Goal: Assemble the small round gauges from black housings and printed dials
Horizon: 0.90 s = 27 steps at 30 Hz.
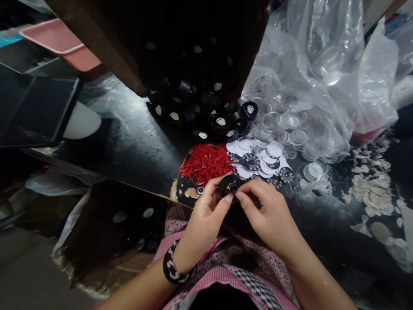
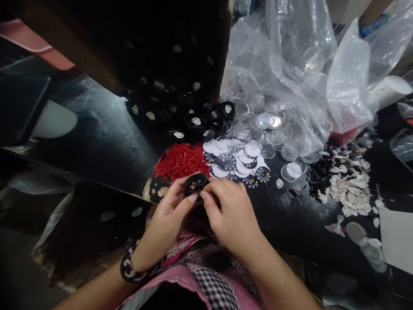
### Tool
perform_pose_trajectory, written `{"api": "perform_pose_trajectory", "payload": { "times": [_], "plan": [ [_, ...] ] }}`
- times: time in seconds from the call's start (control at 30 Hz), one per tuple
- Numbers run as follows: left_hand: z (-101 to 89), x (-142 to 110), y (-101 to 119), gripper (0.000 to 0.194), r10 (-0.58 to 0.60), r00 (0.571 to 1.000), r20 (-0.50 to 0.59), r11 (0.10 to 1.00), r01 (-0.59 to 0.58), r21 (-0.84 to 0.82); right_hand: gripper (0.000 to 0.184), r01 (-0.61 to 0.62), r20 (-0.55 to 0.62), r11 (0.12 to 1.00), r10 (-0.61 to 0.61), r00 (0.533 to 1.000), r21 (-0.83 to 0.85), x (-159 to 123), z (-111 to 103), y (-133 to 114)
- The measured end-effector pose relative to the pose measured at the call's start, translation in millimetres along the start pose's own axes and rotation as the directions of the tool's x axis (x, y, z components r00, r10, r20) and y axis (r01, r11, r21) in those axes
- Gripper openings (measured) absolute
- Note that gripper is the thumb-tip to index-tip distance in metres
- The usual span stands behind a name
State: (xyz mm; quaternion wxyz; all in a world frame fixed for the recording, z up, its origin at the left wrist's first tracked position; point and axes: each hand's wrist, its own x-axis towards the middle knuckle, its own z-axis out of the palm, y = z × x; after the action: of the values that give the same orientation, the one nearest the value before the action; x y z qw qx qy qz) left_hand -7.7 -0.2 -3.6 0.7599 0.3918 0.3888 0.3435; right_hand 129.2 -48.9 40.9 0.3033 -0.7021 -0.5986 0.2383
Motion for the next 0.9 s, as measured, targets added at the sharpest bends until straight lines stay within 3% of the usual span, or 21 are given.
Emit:
{"api": "perform_pose_trajectory", "payload": {
  "times": [0.13, 0.33, 0.53, 0.67, 0.73, 0.8, 0.9],
  "plan": [
    [-2.7, -4, 1, 0.023, 0.014, 0.999, 0.052, 1.0, -0.014, 0.0, 0.012, 0.009, 0.007, 0.994, -0.01, 1.0, 0.112, -2, -1, -1],
    [-3.5, -5, 3, 0.019, 0.139, 0.987, 0.084, 0.972, -0.152, 0.178, 0.013, -0.011, -0.019, 0.998, 0.012, 1.0, 0.062, -5, -1, -4],
    [-8.3, -10, 3, 0.031, 0.265, 0.958, 0.105, 0.891, -0.285, 0.353, 0.02, -0.052, -0.015, 0.993, 0.054, 0.998, 0.104, -9, 5, -10],
    [-12.7, -11, 5, 0.038, 0.273, 0.951, 0.144, 0.862, -0.309, 0.402, 0.024, -0.072, -0.032, 0.988, 0.077, 0.997, 0.135, -11, 8, -10],
    [-15.1, -8, 6, 0.035, 0.204, 0.964, 0.168, 0.894, -0.254, 0.369, 0.027, -0.097, -0.009, 0.988, 0.098, 0.995, 0.119, -10, 7, -8],
    [-17.6, -4, 6, 0.032, 0.071, 0.981, 0.183, 0.958, -0.118, 0.262, 0.029, -0.079, 0.015, 0.994, 0.078, 0.997, 0.079, -8, 5, -5],
    [-20.7, 1, 2, 0.033, -0.119, 0.979, 0.168, 0.993, 0.114, 0.044, 0.013, 0.054, -0.01, 0.998, -0.054, 0.998, -0.024, -3, 1, -1]
  ]
}}
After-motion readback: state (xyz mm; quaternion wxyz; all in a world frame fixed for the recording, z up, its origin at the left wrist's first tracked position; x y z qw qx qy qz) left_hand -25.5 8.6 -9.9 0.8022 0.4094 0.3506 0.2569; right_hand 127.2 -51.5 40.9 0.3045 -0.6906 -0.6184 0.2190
